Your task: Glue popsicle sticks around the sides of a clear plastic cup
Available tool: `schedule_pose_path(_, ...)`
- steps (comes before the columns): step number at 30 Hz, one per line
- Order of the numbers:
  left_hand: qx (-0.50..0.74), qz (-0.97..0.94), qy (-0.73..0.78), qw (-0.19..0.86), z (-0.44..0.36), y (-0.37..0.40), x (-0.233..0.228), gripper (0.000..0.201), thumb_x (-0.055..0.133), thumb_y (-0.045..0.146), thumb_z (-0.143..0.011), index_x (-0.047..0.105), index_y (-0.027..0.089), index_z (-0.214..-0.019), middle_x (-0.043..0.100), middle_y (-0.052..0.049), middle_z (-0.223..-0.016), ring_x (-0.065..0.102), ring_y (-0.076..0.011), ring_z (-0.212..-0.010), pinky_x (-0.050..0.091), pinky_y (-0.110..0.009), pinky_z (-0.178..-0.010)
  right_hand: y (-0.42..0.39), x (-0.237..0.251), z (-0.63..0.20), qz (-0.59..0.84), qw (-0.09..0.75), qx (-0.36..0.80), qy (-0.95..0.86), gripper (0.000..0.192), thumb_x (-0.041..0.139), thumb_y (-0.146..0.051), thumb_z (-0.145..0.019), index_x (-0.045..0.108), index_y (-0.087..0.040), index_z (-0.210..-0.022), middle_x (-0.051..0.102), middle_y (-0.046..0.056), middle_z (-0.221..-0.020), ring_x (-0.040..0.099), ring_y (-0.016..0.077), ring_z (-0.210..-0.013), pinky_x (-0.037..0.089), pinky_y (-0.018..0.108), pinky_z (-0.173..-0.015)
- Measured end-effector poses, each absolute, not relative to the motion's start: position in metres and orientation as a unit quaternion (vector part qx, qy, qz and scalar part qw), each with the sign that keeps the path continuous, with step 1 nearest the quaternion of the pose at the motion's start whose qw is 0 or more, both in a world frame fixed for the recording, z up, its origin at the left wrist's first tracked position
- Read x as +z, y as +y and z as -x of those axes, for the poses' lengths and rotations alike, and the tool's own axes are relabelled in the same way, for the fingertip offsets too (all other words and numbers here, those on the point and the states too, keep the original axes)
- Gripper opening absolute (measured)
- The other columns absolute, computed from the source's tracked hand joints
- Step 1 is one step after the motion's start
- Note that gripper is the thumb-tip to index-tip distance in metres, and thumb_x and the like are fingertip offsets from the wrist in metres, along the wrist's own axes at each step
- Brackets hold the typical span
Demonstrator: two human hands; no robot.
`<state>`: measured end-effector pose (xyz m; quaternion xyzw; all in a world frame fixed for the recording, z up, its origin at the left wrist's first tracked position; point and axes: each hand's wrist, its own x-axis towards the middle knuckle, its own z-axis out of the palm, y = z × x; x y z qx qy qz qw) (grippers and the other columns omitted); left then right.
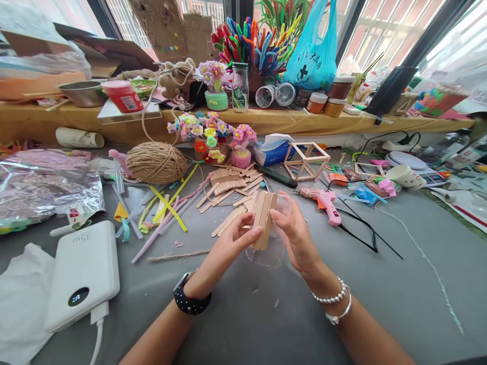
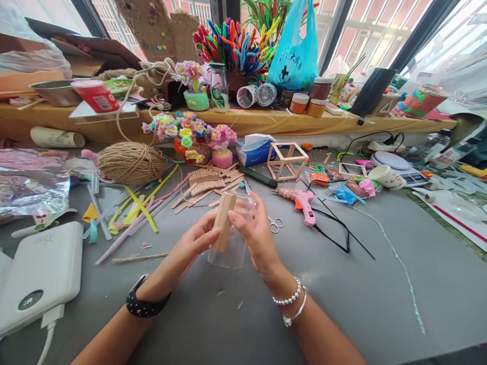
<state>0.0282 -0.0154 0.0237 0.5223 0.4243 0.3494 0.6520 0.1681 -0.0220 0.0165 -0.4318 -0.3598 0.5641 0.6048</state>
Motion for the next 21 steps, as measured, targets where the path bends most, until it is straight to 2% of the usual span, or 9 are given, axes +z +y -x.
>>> schedule_pose_path(4, 0.344, -0.528, 0.425, 0.651, -0.030, -0.015, 0.018, 0.050, 0.057, 0.046, -0.073, 0.049, 0.018, -0.114, 0.052, -0.010, -0.117, 0.055, -0.0227, -0.099, 0.046, -0.031, -0.075, -0.022, 0.017, -0.167, 0.433, 0.603, 0.569, -0.355, 0.057, 0.064, -0.037, -0.071, 0.038, -0.027, -0.121, 0.053, 0.005, -0.120, 0.054, 0.0213, -0.106, 0.045, 0.038, -0.089)
schedule_pose_path(21, 0.348, -0.512, 0.430, 0.657, -0.035, -0.015, 0.007, 0.054, 0.059, 0.047, -0.071, 0.045, 0.016, -0.112, 0.051, -0.011, -0.114, 0.054, -0.0214, -0.097, 0.047, -0.029, -0.072, -0.022, 0.014, -0.166, 0.430, 0.608, 0.571, -0.345, 0.059, 0.064, -0.036, -0.072, 0.035, -0.027, -0.122, 0.050, 0.005, -0.124, 0.056, 0.0199, -0.104, 0.042, 0.038, -0.092)
